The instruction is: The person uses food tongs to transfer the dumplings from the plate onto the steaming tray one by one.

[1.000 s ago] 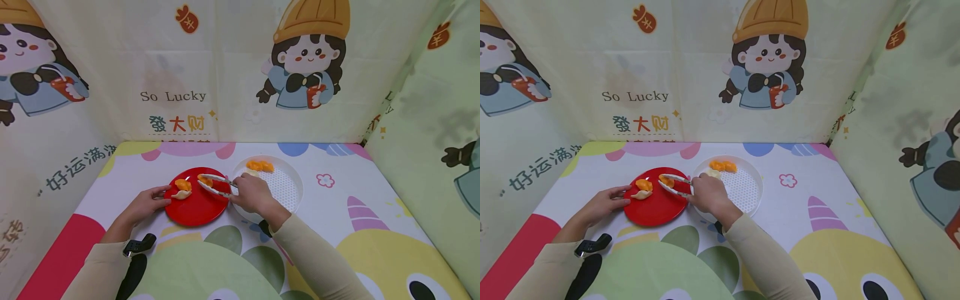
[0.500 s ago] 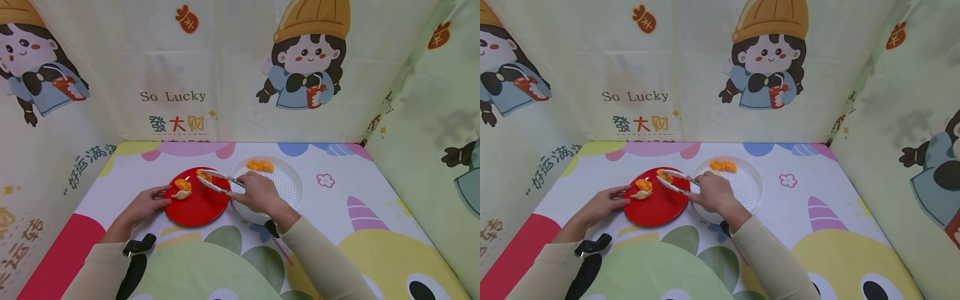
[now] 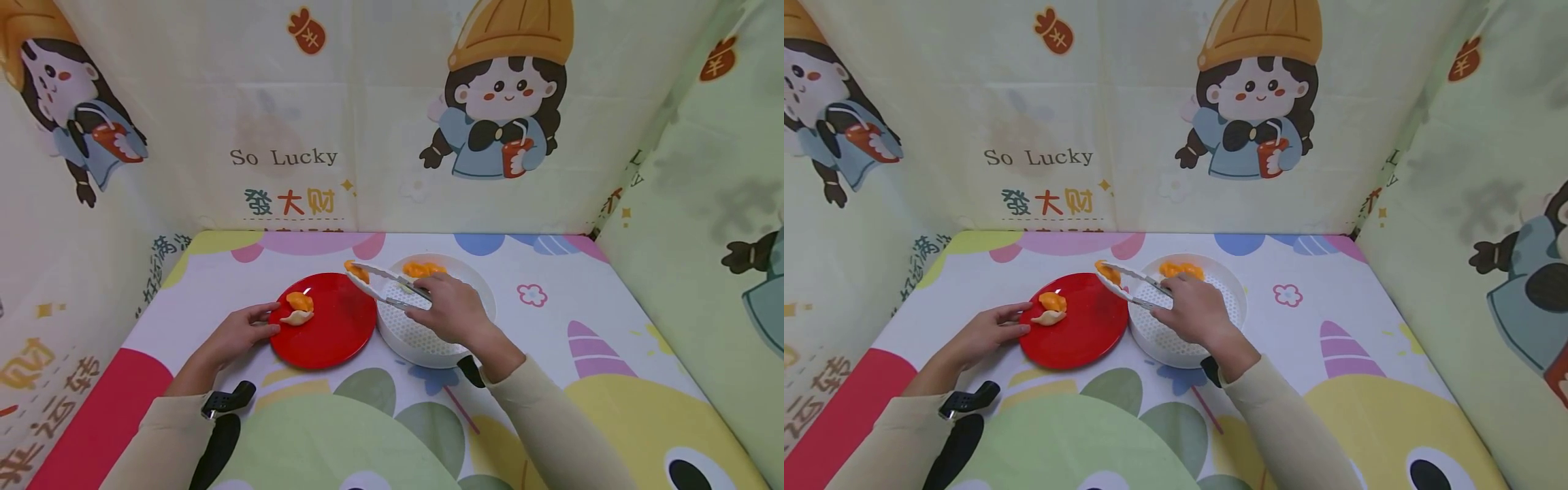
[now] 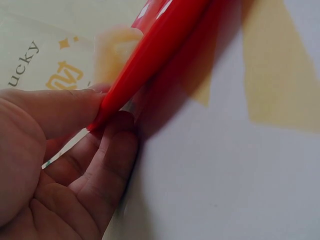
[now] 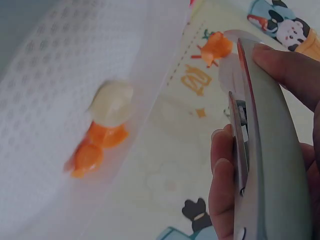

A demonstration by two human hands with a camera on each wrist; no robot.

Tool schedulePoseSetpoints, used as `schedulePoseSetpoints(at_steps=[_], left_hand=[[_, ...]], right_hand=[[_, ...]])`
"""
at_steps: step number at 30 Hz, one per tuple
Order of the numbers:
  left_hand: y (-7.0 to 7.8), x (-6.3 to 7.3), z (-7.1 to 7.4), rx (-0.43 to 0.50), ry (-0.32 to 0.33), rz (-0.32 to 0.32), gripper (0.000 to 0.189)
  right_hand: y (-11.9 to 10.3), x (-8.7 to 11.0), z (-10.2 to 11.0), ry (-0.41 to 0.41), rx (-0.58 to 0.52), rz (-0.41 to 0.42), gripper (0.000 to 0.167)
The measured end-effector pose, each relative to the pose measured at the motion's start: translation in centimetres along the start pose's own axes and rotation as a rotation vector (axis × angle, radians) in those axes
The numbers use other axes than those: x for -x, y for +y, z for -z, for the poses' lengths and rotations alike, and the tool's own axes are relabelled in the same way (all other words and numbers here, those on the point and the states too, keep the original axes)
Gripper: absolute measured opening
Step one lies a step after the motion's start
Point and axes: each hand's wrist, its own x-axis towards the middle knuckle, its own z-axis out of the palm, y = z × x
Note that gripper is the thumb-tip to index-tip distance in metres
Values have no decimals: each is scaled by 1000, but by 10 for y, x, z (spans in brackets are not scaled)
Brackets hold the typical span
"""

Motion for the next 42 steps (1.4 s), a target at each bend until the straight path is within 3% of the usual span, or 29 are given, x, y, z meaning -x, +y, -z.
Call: schedulePoseSetpoints(at_steps=[16,31,42], left_hand=[[-3,-4,0,-32,8,12,70],[-3,-3,0,-27,6,15,72],[-2,-2,0,-19,8,22,72]], right_hand=[[58,26,16,118,5,-52,54],[87,39,17,93,57,-134,55],[95,40,16,70,51,-188,57]])
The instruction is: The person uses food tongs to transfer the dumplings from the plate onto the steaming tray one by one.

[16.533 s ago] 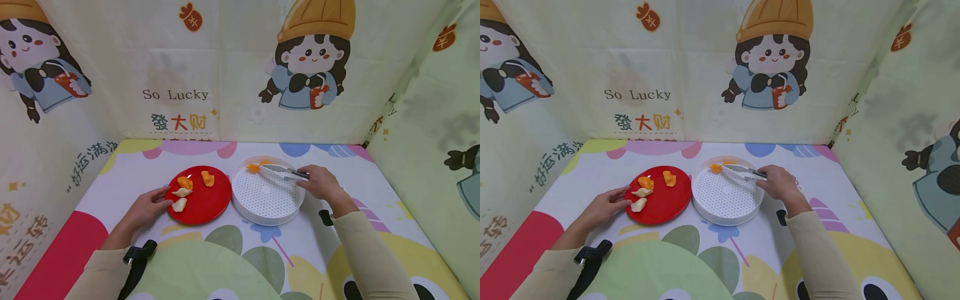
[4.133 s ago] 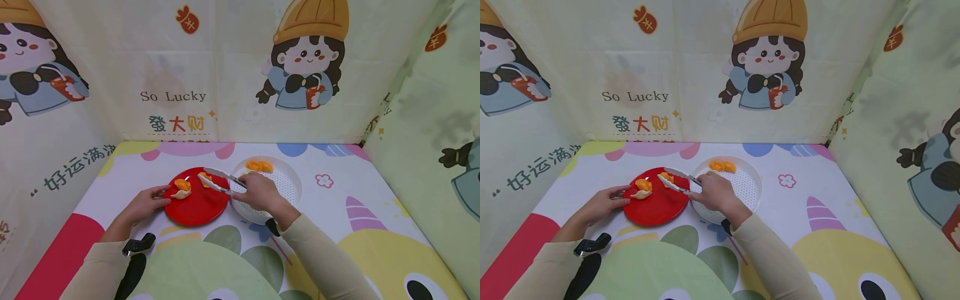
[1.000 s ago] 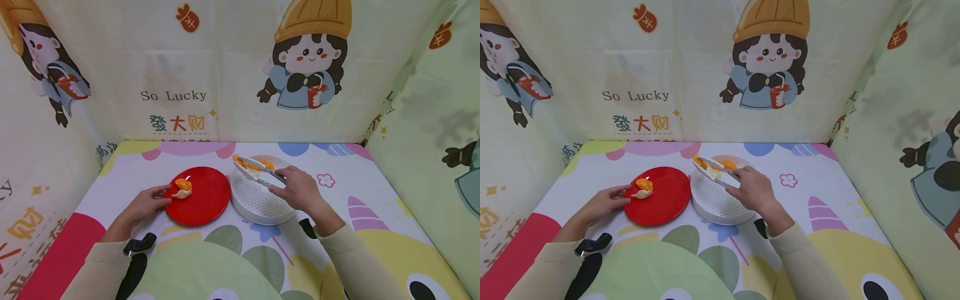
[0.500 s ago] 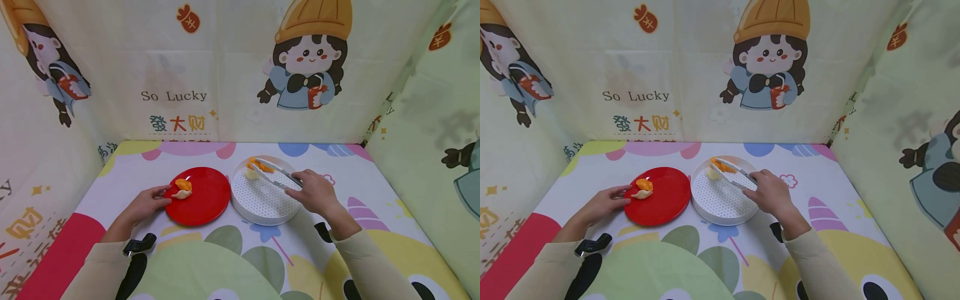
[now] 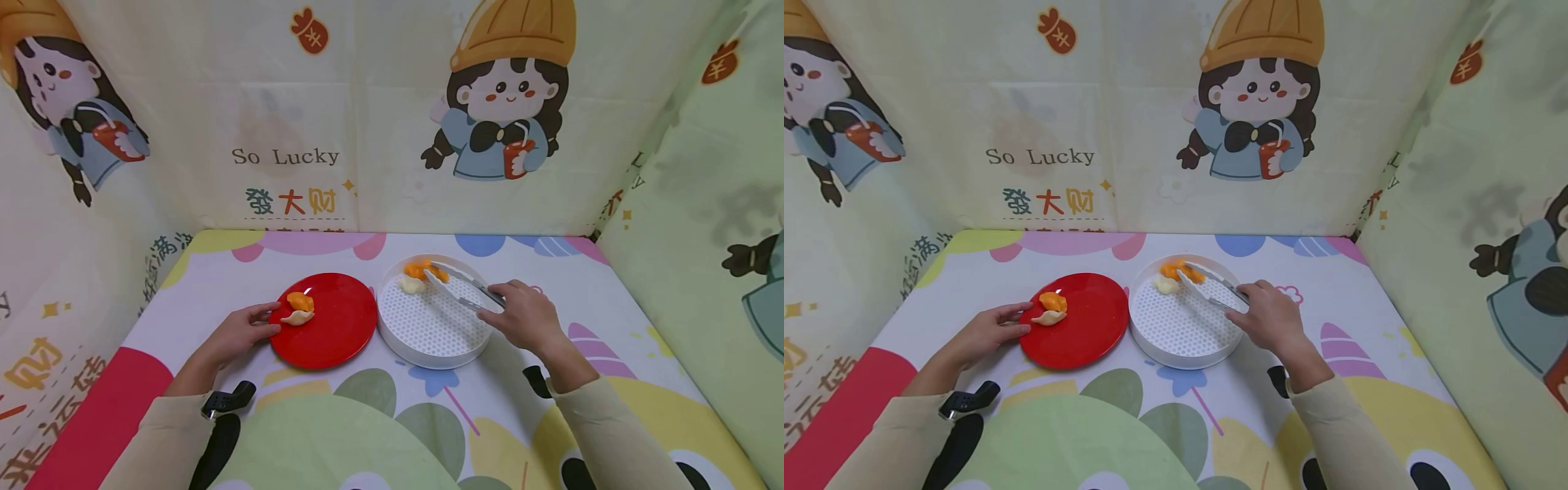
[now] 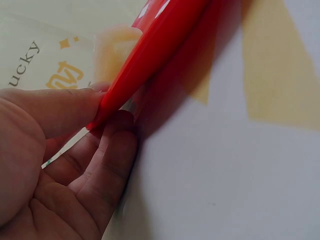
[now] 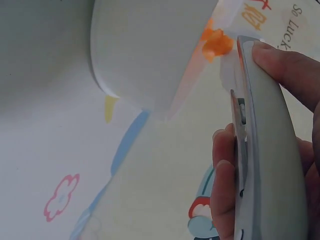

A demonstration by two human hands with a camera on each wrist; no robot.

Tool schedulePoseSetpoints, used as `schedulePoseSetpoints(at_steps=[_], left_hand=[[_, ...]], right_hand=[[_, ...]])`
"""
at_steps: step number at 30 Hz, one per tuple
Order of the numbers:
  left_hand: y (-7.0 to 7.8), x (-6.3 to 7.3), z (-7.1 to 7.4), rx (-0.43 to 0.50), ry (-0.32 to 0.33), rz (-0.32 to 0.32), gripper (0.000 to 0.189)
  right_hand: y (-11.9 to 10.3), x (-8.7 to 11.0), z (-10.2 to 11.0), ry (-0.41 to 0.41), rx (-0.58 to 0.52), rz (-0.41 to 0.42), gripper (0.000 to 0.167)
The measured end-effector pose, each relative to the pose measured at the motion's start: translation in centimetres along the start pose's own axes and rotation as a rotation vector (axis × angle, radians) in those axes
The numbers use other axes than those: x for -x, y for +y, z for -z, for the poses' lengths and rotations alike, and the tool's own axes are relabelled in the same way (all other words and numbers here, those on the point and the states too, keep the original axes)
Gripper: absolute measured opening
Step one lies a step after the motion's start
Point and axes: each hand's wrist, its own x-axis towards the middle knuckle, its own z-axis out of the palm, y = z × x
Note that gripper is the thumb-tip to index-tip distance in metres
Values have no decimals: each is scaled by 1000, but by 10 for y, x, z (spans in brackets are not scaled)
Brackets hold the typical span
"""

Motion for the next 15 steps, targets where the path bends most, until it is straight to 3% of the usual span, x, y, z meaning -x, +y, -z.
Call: schedulePoseSetpoints(at_steps=[15], left_hand=[[-2,0,0,-7,0,-24,70]], right_hand=[[7,-4,-8,-12,26,12,56]])
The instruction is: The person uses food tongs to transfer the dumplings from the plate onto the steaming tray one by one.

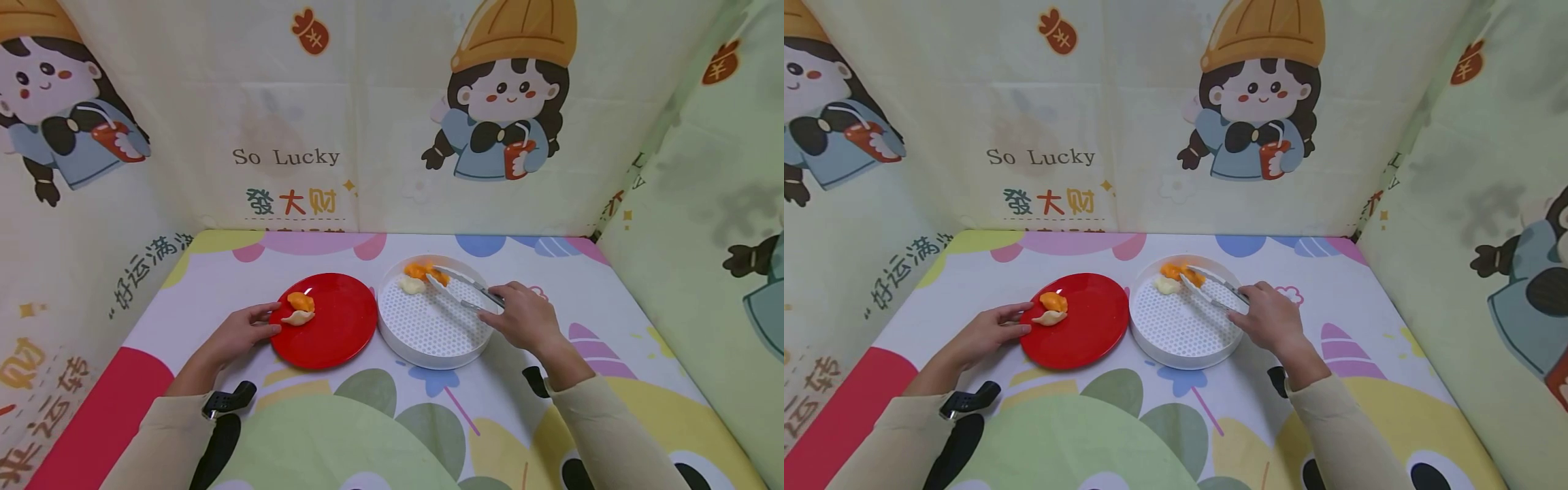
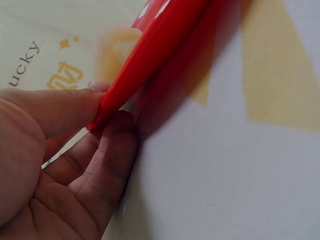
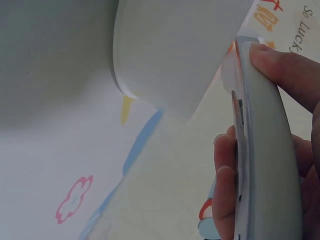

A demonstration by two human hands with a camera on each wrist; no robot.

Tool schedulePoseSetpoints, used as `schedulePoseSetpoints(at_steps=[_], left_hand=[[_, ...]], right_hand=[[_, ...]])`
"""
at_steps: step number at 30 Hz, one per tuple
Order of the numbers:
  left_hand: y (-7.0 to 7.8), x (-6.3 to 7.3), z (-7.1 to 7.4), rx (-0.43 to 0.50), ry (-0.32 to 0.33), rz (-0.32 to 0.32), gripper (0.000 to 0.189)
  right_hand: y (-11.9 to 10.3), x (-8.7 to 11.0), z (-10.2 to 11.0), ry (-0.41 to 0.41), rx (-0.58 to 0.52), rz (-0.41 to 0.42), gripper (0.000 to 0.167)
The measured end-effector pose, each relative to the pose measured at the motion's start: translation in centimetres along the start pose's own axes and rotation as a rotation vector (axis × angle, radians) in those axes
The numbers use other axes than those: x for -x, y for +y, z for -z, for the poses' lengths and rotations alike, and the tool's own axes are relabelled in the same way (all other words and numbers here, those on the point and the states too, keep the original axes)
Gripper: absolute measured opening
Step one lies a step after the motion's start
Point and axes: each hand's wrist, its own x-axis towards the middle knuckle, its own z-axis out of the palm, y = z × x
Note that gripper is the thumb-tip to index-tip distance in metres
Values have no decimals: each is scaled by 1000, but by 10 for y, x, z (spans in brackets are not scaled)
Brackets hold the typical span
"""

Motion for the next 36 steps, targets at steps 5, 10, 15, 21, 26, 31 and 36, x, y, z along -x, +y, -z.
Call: schedulePoseSetpoints(at_steps=[5,10,15,21,26,31,36], left_hand=[[1,0,0,2,1,-3,69],[1,0,0,1,1,3,69],[1,-1,0,-1,1,4,69],[2,-1,0,4,2,7,70],[3,0,0,4,3,6,70],[3,0,0,6,-4,6,70],[2,2,0,-1,-4,-3,69]], right_hand=[[1,0,-1,-1,12,5,56],[1,0,-1,-6,7,-2,58],[1,1,0,-21,-3,-6,58],[1,1,0,-22,-5,-8,58],[2,2,0,-20,-9,-10,58],[2,2,-1,-18,-20,-15,59],[2,3,-1,-16,-41,-26,61]])
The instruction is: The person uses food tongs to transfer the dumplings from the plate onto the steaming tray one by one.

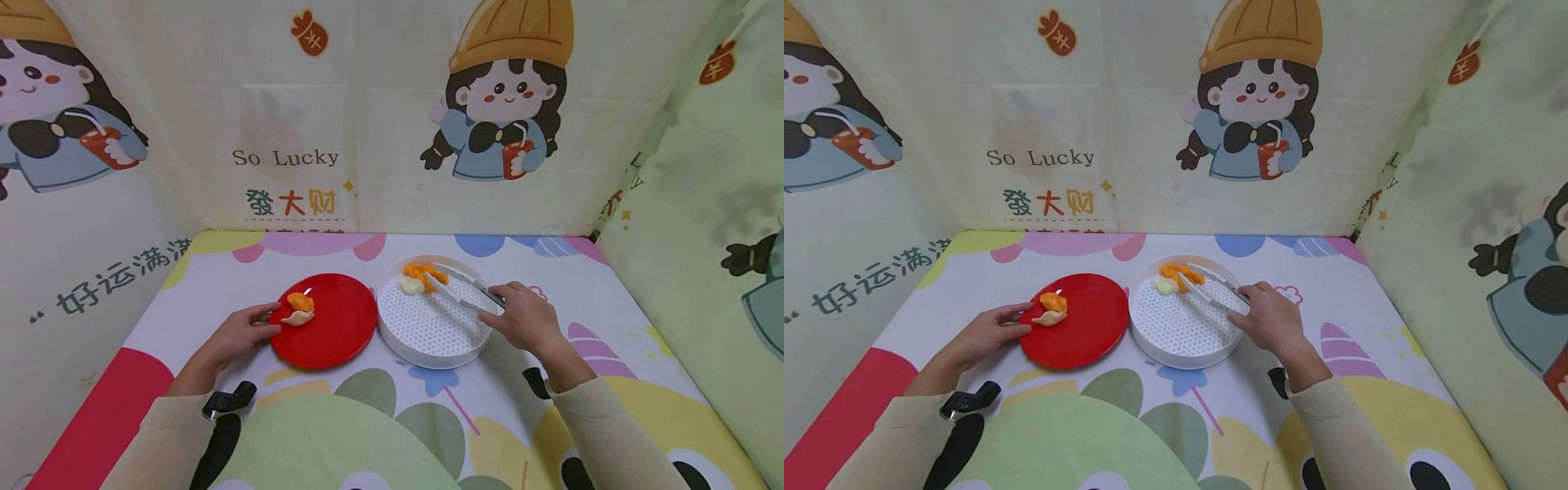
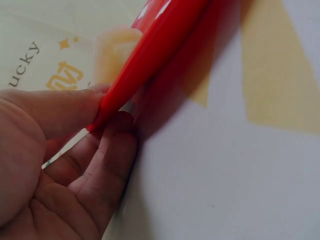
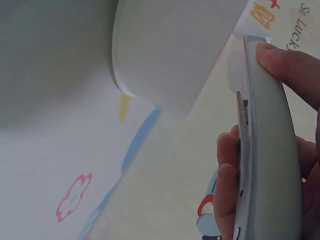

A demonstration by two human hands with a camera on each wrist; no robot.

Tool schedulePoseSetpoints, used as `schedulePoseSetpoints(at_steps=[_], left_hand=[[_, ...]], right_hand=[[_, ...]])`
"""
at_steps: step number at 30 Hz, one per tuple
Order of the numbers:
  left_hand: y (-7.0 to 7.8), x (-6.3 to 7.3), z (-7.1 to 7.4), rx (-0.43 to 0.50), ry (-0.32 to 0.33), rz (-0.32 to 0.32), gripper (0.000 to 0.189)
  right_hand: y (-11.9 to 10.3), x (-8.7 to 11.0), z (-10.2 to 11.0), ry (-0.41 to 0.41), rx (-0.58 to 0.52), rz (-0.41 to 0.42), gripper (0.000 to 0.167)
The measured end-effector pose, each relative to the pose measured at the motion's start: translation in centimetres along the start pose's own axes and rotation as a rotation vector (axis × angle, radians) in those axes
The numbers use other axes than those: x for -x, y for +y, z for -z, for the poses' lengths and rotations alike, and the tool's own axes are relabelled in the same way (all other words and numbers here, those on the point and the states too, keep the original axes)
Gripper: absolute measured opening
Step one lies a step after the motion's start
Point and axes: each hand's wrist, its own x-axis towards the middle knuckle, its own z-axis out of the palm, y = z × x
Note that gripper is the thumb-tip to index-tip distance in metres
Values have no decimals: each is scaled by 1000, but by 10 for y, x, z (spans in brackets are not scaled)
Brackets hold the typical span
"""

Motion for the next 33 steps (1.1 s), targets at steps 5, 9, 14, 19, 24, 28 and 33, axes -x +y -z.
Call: schedulePoseSetpoints(at_steps=[5,9,14,19,24,28,33], left_hand=[[-1,0,0,2,2,-4,69],[-2,-1,-1,7,3,-3,69],[-3,-2,-1,5,3,-10,68],[-3,-2,-2,3,7,-12,68],[-3,-1,-2,2,12,-15,68],[-3,-1,-2,-2,12,-12,69],[-3,-1,-2,0,14,-6,70]], right_hand=[[-1,-1,-1,13,-10,14,62],[-3,-1,-1,27,-10,25,61],[-6,-1,0,34,-18,36,60],[-13,-3,-2,33,-31,47,60],[-23,-5,-5,32,-26,78,59],[-33,-7,-6,23,-17,124,58],[-50,-10,-8,-17,-30,170,58]])
